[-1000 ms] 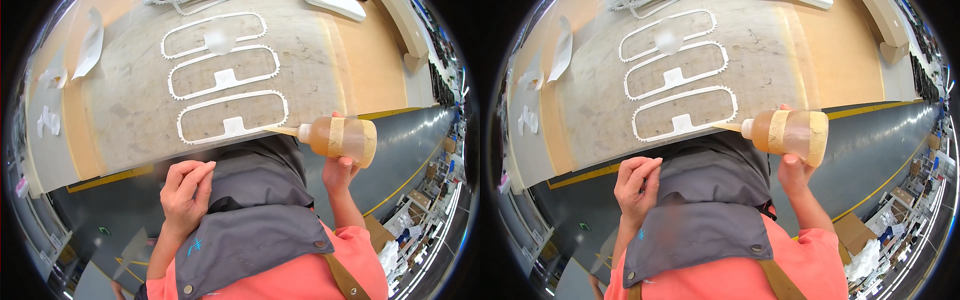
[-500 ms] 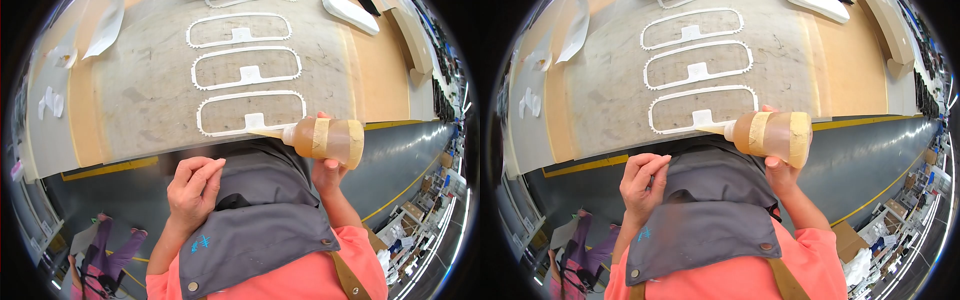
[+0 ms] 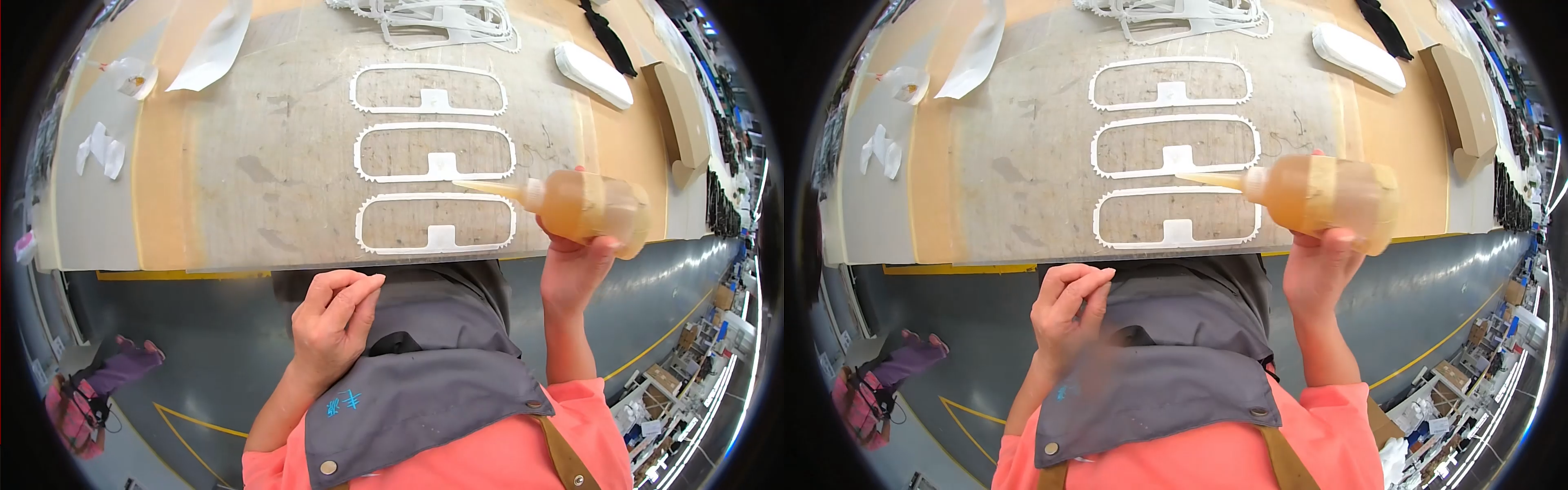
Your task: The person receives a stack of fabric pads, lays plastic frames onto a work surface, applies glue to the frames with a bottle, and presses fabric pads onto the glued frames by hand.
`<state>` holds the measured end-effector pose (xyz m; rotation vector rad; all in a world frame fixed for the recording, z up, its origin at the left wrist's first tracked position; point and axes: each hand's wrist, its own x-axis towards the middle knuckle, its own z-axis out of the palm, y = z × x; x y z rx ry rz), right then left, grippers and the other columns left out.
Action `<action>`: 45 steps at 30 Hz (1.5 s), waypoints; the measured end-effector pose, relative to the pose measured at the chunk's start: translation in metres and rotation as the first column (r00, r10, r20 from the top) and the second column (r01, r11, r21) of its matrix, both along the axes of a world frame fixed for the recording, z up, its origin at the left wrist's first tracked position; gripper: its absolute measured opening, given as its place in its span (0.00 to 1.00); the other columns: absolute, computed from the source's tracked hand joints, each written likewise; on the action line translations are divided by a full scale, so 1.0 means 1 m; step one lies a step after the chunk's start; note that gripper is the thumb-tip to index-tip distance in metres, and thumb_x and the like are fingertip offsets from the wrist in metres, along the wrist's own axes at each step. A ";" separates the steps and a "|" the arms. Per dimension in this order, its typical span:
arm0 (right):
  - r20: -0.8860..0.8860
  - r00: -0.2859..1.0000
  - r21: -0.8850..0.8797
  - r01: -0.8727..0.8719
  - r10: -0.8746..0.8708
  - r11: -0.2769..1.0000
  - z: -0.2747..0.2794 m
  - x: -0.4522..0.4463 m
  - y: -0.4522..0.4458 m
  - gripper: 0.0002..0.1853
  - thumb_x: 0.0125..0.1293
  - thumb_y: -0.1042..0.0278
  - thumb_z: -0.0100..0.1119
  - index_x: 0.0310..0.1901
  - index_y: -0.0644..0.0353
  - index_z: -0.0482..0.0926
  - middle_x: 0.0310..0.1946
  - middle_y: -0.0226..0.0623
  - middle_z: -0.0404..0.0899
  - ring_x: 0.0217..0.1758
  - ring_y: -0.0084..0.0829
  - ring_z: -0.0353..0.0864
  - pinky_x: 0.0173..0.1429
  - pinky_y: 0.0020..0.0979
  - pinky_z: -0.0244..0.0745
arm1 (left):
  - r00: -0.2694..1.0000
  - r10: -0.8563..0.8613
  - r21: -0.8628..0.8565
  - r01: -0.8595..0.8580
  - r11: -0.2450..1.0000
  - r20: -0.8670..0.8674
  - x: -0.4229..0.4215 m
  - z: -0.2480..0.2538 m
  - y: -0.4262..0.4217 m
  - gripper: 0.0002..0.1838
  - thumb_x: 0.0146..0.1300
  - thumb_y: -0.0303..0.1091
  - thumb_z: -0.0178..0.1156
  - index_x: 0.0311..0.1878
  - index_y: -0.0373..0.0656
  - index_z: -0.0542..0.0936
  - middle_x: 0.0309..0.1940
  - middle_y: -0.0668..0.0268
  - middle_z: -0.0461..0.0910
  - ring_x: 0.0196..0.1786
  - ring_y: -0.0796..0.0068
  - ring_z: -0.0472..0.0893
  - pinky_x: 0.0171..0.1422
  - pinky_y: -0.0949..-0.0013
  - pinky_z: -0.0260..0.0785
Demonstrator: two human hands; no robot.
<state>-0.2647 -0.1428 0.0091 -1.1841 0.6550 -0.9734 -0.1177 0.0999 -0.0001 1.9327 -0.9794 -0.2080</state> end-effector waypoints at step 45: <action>-0.253 0.945 -0.211 -0.262 0.206 0.942 -0.028 0.080 0.026 0.61 0.50 0.27 0.73 0.76 0.50 0.50 0.74 0.51 0.62 0.74 0.55 0.67 0.74 0.60 0.67 | 0.999 0.019 -0.052 -0.021 0.998 -0.040 0.040 -0.012 0.004 0.14 0.56 0.19 0.72 0.46 0.42 0.88 0.39 0.66 0.81 0.29 0.76 0.80 0.28 0.74 0.72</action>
